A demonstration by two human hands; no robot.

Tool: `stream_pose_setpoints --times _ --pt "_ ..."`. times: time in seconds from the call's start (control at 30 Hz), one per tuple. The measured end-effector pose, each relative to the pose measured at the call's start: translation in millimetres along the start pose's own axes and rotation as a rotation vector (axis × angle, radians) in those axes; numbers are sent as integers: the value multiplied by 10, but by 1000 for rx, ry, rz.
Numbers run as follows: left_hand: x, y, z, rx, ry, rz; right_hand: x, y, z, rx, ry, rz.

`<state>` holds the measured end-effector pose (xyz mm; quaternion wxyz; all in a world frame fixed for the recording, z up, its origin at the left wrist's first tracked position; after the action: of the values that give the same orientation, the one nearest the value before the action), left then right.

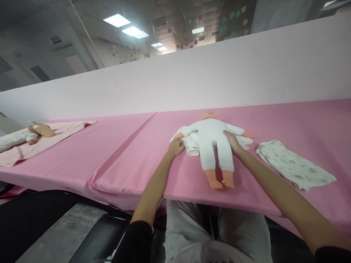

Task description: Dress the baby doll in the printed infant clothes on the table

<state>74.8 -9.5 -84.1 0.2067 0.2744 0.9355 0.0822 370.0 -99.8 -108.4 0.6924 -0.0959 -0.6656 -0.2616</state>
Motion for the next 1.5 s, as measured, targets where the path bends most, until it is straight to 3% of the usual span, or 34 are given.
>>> stream_pose_setpoints --times 0.7,1.5 --pt "-16 -12 -10 13 13 -11 -41 24 -33 -44 0 21" --pt "-12 -8 -9 0 8 1 -6 6 -10 -7 -14 3"
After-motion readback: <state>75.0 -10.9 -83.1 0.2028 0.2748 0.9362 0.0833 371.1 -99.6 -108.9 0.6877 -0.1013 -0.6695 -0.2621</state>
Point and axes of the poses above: each hand's wrist, its own y-axis towards the middle knuckle, its own z-axis out of the palm, x = y × z, the point moved 7 cm from there along y, towards the middle knuckle, and after that the axes turned 6 degrees about -z, right-handed, at the moved point
